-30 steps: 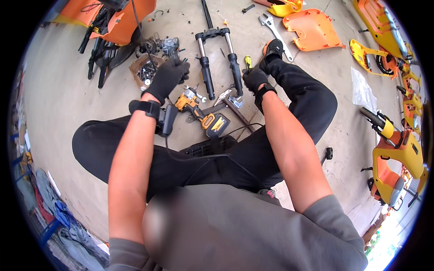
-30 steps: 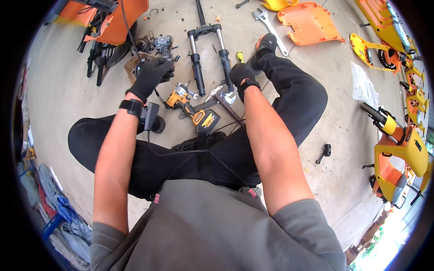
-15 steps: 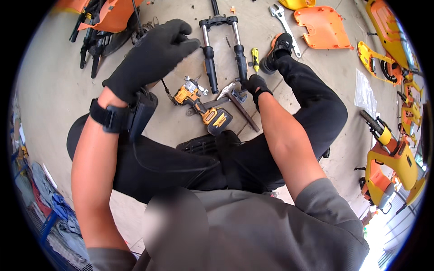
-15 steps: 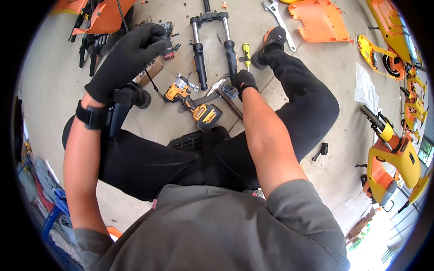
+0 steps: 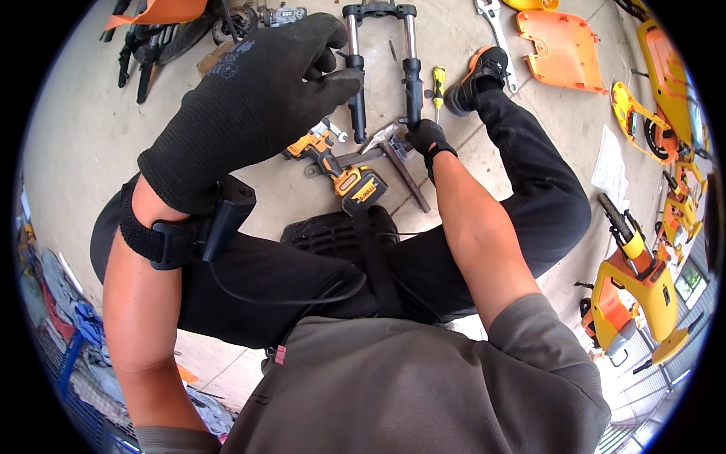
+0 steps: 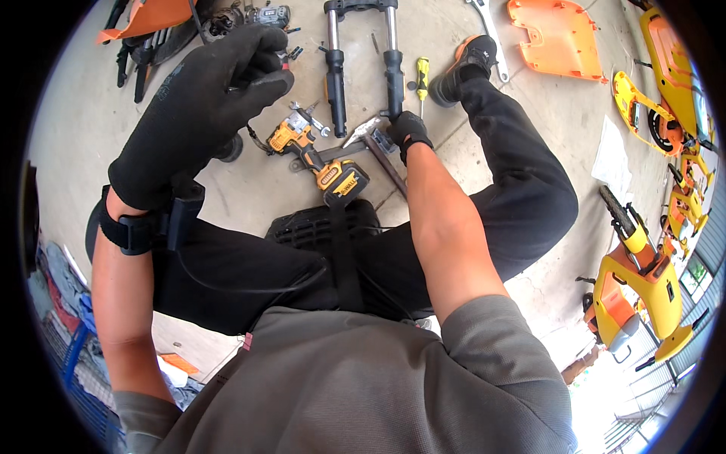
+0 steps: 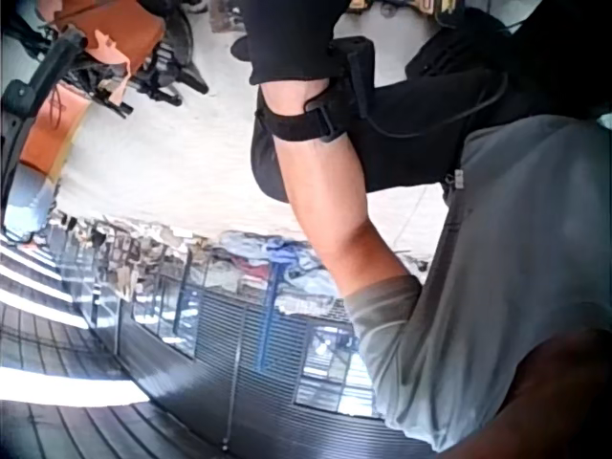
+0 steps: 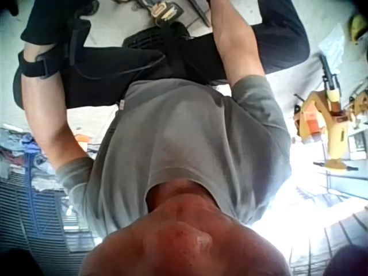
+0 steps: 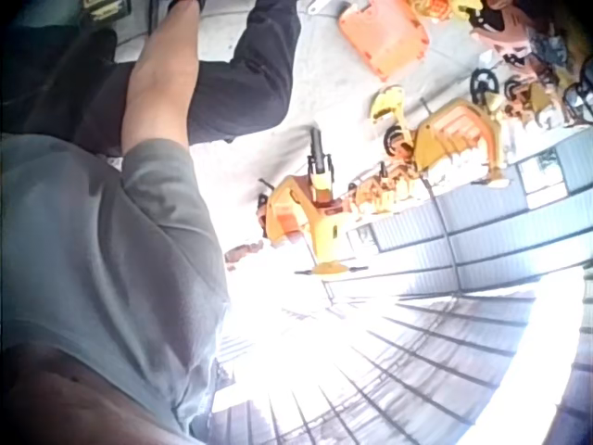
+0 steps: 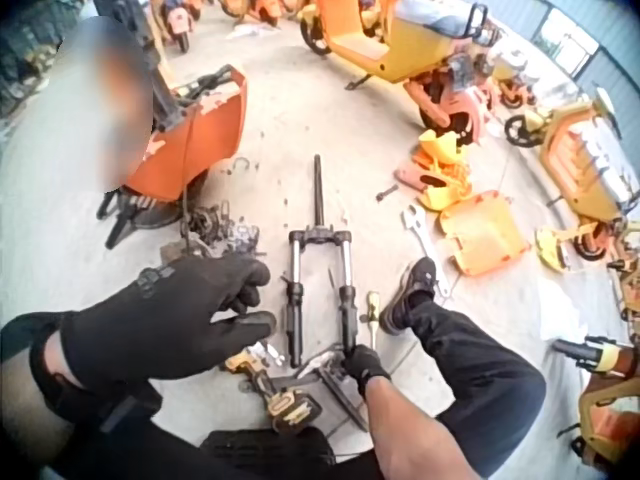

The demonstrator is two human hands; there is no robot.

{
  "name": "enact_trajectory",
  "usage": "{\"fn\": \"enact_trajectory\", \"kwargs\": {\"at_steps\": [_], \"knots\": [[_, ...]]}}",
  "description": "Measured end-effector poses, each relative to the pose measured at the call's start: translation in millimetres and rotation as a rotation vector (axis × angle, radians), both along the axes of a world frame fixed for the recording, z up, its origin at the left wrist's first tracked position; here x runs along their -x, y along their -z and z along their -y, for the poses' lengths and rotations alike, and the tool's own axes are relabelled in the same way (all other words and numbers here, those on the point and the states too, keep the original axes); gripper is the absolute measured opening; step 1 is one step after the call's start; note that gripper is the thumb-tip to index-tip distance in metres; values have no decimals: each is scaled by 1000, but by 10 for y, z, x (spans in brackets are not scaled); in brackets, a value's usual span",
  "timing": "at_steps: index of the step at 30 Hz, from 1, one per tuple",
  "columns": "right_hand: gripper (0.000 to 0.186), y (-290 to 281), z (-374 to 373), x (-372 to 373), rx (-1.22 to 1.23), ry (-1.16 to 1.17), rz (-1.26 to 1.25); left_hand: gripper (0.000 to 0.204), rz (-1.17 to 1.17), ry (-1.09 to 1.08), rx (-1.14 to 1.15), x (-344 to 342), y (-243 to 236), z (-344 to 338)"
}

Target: The person holds and aligns components of a motorcycle front fork assembly, using a power drill to secure bolts on the triple clamp and sliding fork tubes into place.

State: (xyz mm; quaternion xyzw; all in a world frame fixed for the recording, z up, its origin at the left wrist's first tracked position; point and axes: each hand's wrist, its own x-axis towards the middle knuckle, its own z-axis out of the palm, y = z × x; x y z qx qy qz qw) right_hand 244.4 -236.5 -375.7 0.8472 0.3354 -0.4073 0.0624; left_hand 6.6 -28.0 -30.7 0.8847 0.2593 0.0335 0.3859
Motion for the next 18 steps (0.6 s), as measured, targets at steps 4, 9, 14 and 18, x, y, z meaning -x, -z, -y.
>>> {"fn": "enact_trajectory", "kwargs": {"at_steps": [4, 9, 14, 18], "knots": [[46, -29, -18, -16, 7, 13, -58, 39, -37, -2, 105, -75, -44, 9], [47, -217, -86, 214, 14, 161, 26, 41, -52, -26, 131, -120, -27, 54], [42, -76, -97, 136, 27, 94, -24, 42, -85, -25, 115, -136, -6, 43], [38, -28, -119, 95, 78, 52, -71, 42, -67, -15, 110, -129, 11, 46]]}}
